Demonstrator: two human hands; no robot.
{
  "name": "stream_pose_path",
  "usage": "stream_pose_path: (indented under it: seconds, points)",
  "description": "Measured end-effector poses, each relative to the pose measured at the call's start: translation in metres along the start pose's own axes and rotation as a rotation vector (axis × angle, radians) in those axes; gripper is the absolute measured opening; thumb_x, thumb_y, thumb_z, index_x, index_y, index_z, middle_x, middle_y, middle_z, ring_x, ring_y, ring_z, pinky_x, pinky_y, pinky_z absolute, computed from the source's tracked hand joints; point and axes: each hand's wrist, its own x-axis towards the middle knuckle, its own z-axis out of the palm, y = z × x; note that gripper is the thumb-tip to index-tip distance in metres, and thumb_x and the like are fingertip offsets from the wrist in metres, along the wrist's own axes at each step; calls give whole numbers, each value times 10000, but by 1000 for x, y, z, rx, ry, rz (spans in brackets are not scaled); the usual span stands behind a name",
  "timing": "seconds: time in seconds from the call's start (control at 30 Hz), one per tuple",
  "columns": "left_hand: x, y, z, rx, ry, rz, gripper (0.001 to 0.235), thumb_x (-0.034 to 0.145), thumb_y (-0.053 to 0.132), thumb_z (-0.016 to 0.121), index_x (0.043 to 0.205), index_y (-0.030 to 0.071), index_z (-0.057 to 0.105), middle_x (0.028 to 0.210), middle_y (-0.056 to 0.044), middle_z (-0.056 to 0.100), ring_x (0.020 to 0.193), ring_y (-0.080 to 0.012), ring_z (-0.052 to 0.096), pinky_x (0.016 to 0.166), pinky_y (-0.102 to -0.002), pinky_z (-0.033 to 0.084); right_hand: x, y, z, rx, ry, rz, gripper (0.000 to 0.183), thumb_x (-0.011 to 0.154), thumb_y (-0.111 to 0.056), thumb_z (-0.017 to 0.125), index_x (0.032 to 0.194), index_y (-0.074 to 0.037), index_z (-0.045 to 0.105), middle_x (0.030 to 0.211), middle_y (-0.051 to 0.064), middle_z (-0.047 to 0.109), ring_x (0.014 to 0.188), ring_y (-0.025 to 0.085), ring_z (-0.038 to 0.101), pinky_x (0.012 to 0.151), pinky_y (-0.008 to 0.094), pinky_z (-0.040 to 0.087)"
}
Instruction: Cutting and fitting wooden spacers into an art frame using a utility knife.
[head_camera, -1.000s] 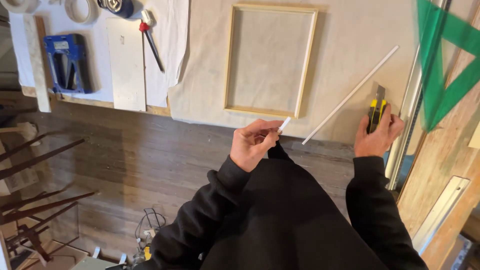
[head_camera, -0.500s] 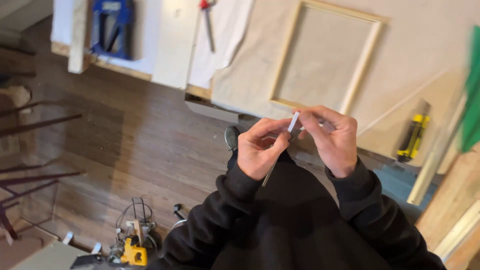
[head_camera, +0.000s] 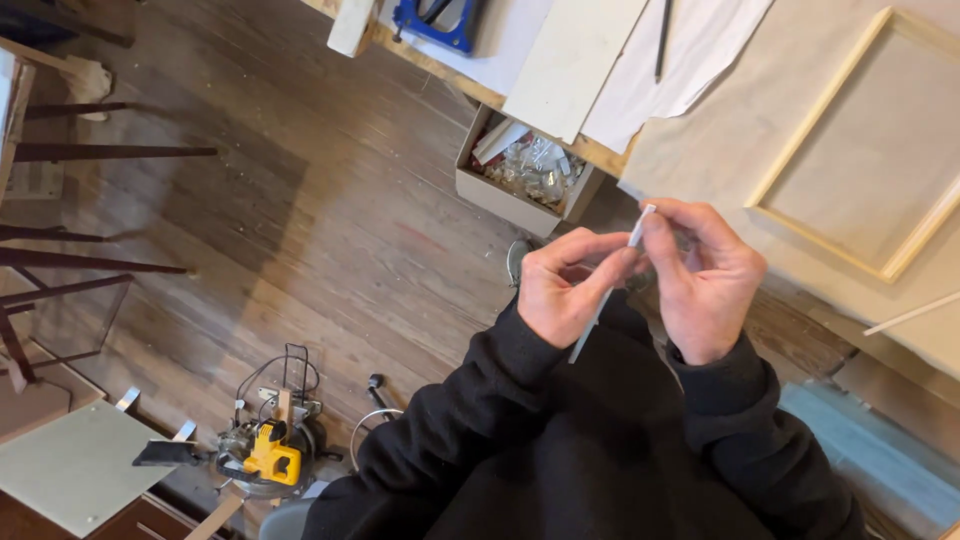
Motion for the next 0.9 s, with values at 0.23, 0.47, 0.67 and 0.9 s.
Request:
stream_pose_path:
  seconds: [0.23, 0.47, 0.67, 0.9]
  points:
    - [11, 13, -47, 0, -39, 1, 156, 970, 77, 835, 1123, 43, 828, 824, -96, 766, 742, -152, 783, 626, -237, 651, 3, -8, 35, 72, -27, 145, 185, 1018, -29, 748, 1140, 111, 739, 888, 234, 733, 733, 219, 732, 638, 350, 678]
    - [18, 25, -58, 77, -16, 95, 141, 966, 58, 833, 1106, 48, 839, 799, -100, 749, 736, -154, 762, 644, -280, 662, 9, -8, 57, 38, 11, -5, 109, 1058, -19, 757, 1092, 84, 765, 908, 210, 737, 670, 187, 707, 578, 319, 667]
    - [23, 33, -61, 112, 13, 147, 152, 962, 49, 832, 1115, 54, 839, 805, -93, 752, 739, -139, 749, 645, -286, 658, 12, -26, 63, 53, -51, 23, 166, 987, 34, 783, 1133, 101, 741, 936, 207, 734, 731, 208, 741, 634, 334, 687]
    - [23, 59, -61, 336, 99, 388, 160, 964, 10, 816, 1115, 58, 840, 781, -91, 728, 658, -180, 701, 609, -300, 606, 13, -13, 64, 8, -14, -27, 85, 1008, 3, 805, 1035, 77, 776, 954, 222, 781, 802, 214, 767, 608, 327, 681]
